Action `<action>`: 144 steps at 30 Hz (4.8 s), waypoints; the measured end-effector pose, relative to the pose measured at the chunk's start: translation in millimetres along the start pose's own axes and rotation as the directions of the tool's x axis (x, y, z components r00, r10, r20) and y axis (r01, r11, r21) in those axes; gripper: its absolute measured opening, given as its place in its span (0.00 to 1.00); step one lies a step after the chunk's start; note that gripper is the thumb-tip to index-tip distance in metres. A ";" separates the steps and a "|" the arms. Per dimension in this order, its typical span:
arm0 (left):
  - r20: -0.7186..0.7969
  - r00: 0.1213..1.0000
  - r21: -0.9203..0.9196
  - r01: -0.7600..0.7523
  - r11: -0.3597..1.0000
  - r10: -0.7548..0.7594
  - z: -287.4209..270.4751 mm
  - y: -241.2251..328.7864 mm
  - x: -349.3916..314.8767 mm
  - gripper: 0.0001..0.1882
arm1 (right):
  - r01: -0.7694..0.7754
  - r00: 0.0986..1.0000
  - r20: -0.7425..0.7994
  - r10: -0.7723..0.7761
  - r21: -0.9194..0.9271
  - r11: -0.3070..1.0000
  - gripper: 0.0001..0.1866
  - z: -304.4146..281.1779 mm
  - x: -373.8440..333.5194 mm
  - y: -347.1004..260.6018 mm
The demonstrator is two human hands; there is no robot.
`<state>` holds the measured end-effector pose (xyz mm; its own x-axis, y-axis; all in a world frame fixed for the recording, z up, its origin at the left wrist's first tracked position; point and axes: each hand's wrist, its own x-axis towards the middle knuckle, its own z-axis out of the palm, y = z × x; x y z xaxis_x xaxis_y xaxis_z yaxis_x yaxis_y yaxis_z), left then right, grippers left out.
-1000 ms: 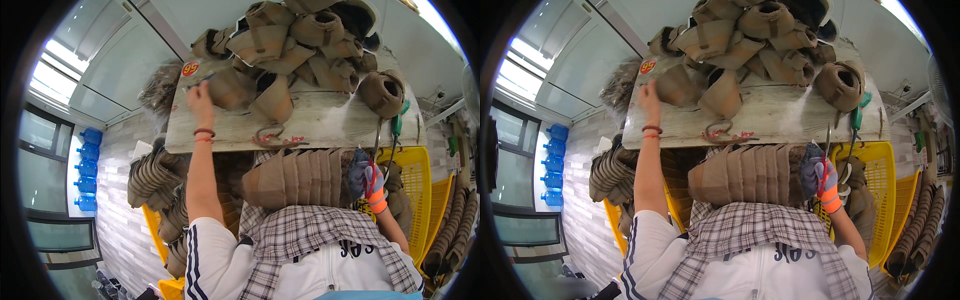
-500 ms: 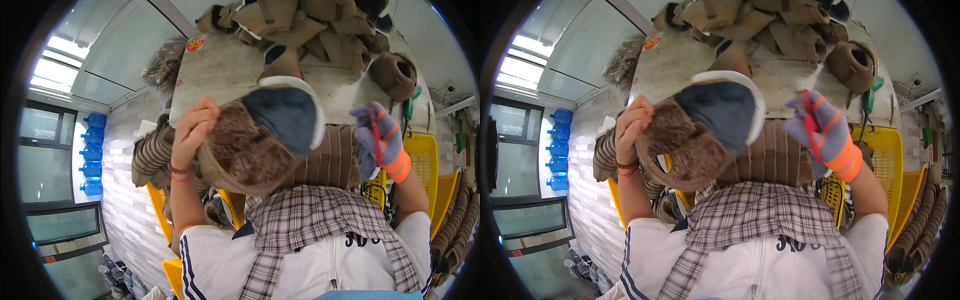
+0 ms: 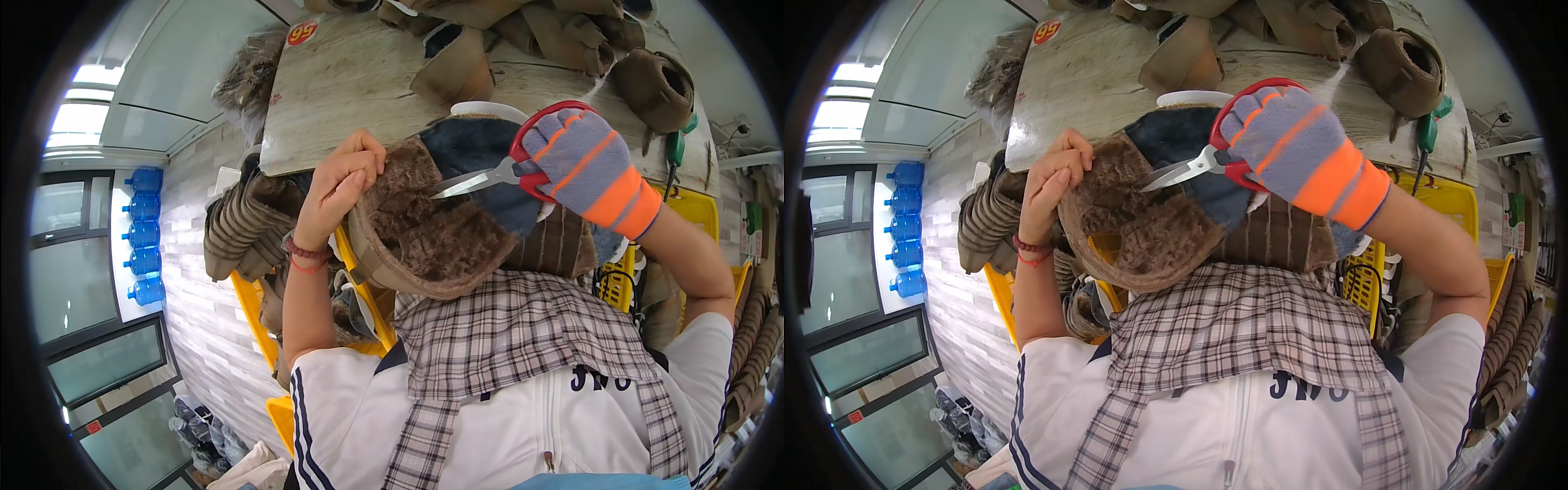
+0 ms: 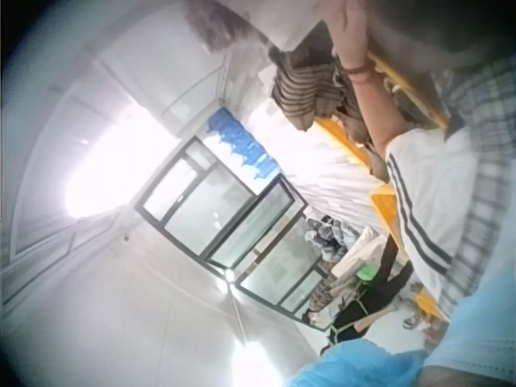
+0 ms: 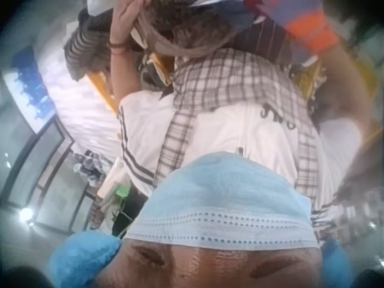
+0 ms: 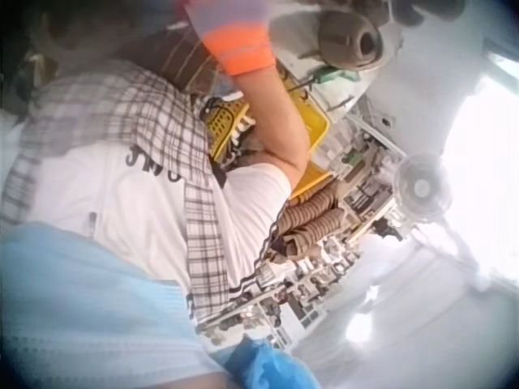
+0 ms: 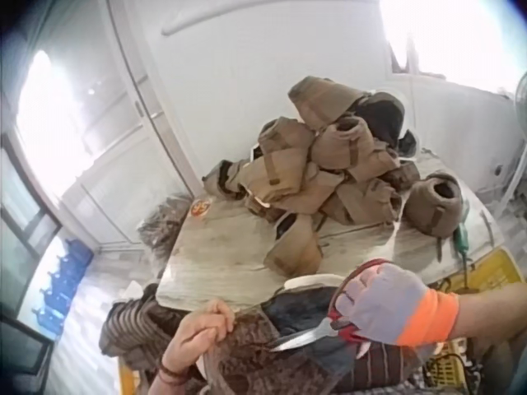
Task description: The person uses a handheld electric trimmer and scissors to trim the interior lining of several beige slip-on shoes. They repeatedly pick up shoes from a pile, trim the inside, and place them into a yellow basket.
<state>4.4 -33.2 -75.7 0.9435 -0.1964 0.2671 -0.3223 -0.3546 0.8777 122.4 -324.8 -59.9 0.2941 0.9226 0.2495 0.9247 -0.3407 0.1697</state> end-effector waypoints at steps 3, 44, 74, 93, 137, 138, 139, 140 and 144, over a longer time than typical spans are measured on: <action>0.009 1.000 -0.008 0.000 1.000 0.000 0.0 0.9 2.1 0.16 | 0.072 0.997 0.001 -0.072 -0.034 0.997 0.11 3.7 8.3 0.4; 0.049 0.999 0.037 -0.006 0.999 0.004 1.3 3.9 5.2 0.17 | 0.122 0.993 0.009 -0.121 -0.120 0.985 0.09 -3.5 18.7 -1.0; 0.078 0.995 0.176 -0.078 0.981 0.065 14.6 27.8 -1.2 0.16 | 0.006 0.915 0.393 -0.090 0.209 0.978 0.18 -6.3 17.1 -38.4; 0.095 0.994 0.182 -0.067 0.981 0.051 14.4 28.3 5.7 0.16 | 0.138 0.987 0.054 -0.149 0.176 0.975 0.07 5.7 21.3 -48.2; 0.063 0.739 -0.973 0.194 0.122 -0.671 100.4 -105.5 -90.1 0.32 | -0.134 0.665 0.412 0.623 0.886 -0.444 0.15 88.4 -145.5 -41.1; 0.061 0.755 -0.984 0.154 0.087 -0.653 103.4 -119.0 -95.9 0.33 | -0.039 0.636 0.491 0.595 0.790 -0.611 0.14 81.0 -134.6 -41.9; 0.062 0.772 -0.991 0.123 0.053 -0.633 103.3 -123.8 -97.1 0.34 | -0.104 0.651 0.468 0.598 0.835 -0.540 0.16 116.5 -151.4 -45.0; 0.079 0.769 -0.984 0.163 0.075 -0.635 100.8 -122.7 -95.4 0.34 | -0.156 0.666 0.307 0.680 0.948 -0.276 0.16 152.3 -162.3 -53.8; 0.119 0.709 -0.934 0.318 0.164 -0.695 93.5 -99.9 -86.6 0.29 | -0.020 0.721 0.076 0.688 0.996 -0.089 0.17 180.2 -180.0 -78.6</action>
<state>-52.4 -66.2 -223.7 0.8838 -0.0019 -0.4679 0.3195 0.7331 0.6005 40.2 -431.5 -290.0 0.8671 0.4446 0.2245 0.1523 0.1924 -0.9694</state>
